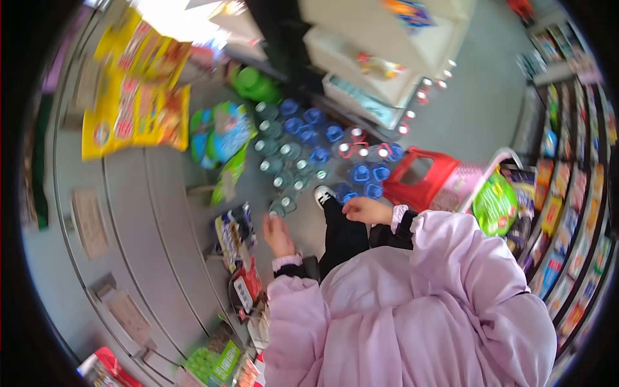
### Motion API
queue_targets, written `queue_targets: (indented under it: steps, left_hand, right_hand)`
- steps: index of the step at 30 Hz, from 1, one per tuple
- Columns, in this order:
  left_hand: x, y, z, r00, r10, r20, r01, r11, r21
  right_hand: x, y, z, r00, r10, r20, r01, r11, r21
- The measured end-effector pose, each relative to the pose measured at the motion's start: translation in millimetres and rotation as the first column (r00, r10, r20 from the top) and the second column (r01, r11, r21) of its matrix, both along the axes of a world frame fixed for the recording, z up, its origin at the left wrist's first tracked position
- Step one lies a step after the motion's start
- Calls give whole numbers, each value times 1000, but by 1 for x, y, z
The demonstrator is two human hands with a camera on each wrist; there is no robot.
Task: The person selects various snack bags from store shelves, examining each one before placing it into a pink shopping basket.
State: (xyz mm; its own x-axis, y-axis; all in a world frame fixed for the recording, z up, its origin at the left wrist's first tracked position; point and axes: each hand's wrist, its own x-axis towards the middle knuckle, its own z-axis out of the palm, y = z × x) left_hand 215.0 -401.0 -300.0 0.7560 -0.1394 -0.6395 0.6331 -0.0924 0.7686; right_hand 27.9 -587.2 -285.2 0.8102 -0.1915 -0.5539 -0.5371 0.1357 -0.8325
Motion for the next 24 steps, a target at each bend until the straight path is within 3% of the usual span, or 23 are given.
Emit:
queue_targets:
  steps: [2, 5, 8, 11, 14, 16, 18, 20, 22, 24]
  left_hand:
    - [-20, -4, -7, 961, -235, -144, 220, 969, -117]
    - [-57, -33, 9, 822, -503, -265, 487, 864, -129]
    - [-95, -68, 32, 658, -709, -255, 699, 700, -146]
    - [-132, -105, 60, 505, -836, -216, 818, 543, -190]
    - [-170, -142, 82, 362, -925, -115, 899, 379, -218]
    - [-198, -164, 96, 275, -960, -56, 933, 281, -224]
    - [-228, -183, 107, 205, -978, -22, 951, 205, -232]
    - [-262, -198, 123, 138, -990, 1, 968, 135, -211]
    - [-291, -206, 124, 75, -997, 32, 968, 65, -241]
    - [-318, -210, 131, 8, -998, 55, 972, -5, -235]
  right_hand:
    - [-33, -12, 23, 1000, 11, -24, -14, 992, -125]
    - [-82, -17, 44, 992, -113, 49, 120, 975, -186]
    - [-126, -16, 67, 952, -266, 151, 294, 931, -215]
    - [-174, -21, 93, 930, -341, 139, 365, 903, -226]
    - [-230, -25, 112, 865, -443, 235, 494, 834, -245]
    - [-271, -28, 120, 787, -536, 305, 615, 718, -325]
    - [-312, -30, 119, 673, -698, 244, 733, 586, -346]
    - [-347, -27, 120, 507, -811, 292, 815, 342, -468]
    - [-379, -19, 121, 355, -863, 360, 789, 70, -610]
    - [-410, -16, 107, 375, -822, 429, 682, -69, -728]
